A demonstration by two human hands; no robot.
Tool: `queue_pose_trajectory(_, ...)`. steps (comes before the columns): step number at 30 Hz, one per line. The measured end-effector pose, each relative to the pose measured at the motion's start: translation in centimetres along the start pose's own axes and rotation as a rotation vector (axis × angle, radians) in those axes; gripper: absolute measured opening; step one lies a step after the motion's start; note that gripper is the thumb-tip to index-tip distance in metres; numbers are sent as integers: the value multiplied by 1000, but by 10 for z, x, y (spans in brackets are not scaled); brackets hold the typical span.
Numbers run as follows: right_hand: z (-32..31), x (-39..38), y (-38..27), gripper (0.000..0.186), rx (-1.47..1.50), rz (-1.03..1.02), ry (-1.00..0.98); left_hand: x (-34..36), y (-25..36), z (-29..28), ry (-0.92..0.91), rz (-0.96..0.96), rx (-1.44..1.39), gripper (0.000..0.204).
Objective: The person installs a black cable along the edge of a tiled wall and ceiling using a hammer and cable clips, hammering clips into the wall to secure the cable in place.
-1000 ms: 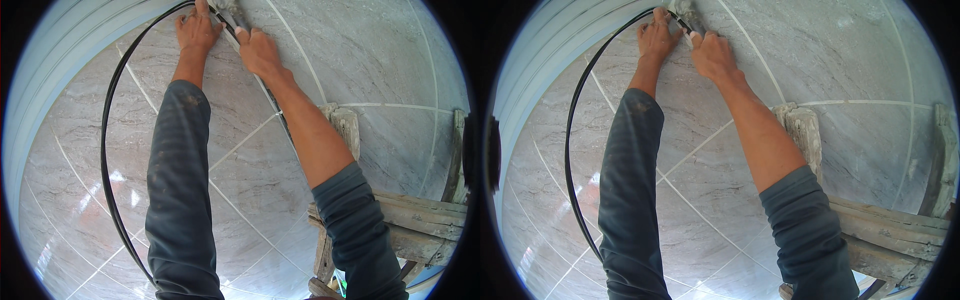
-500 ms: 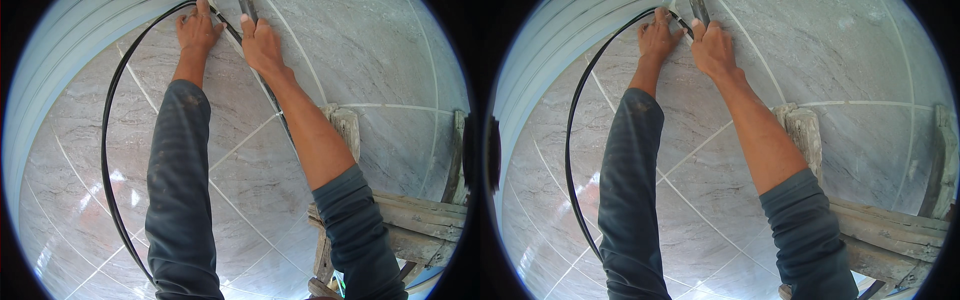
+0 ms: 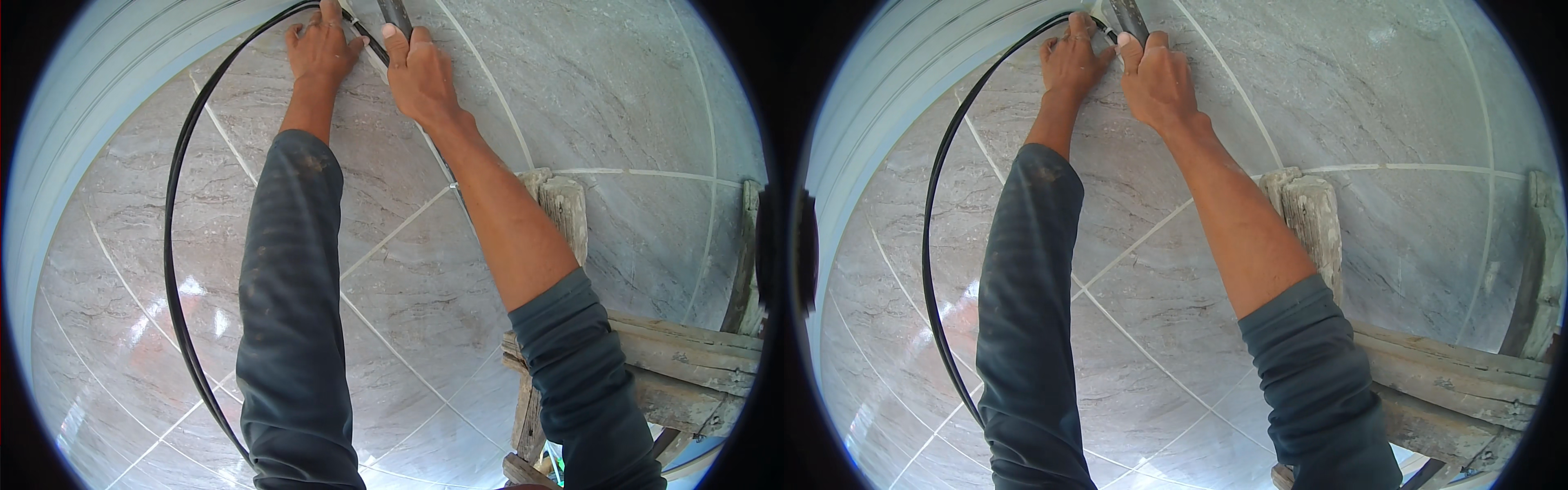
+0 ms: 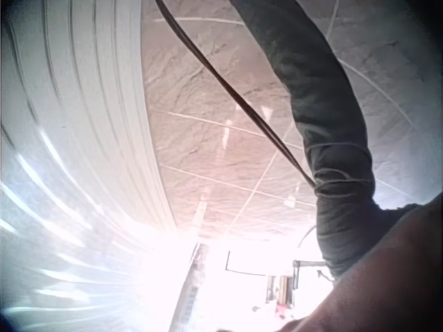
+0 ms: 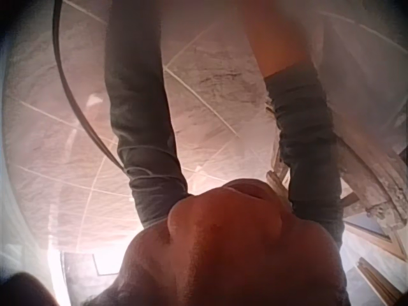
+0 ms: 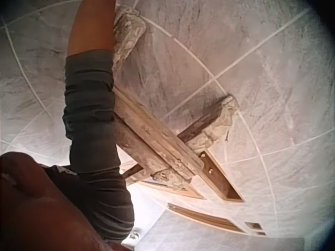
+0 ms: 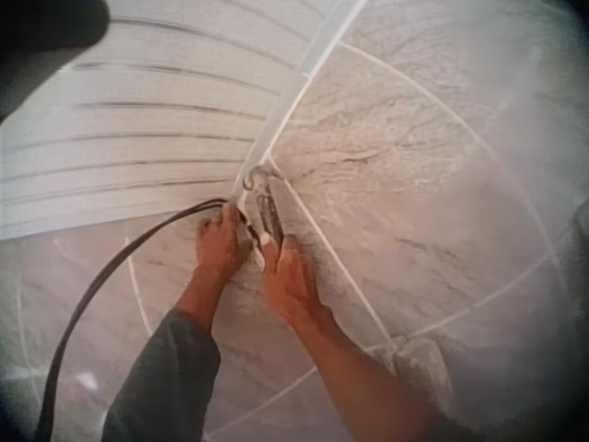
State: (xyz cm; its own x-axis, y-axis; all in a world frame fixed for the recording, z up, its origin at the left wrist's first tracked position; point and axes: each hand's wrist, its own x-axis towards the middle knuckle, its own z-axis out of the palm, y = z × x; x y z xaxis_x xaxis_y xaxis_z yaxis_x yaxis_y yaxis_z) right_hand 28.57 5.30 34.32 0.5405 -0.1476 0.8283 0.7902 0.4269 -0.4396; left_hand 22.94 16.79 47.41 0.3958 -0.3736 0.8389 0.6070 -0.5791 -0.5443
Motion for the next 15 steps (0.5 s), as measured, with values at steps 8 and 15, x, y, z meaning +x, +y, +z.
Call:
queue_pose_trajectory(8, 9, 9, 27, 56, -134, -17, -47, 6, 15, 1, -23, -12, -38, 61)
queue_pose_trajectory(15, 3, 0, 4, 56, 60, -37, 101, -1, -1, 1, 16, -3, -28, 63)
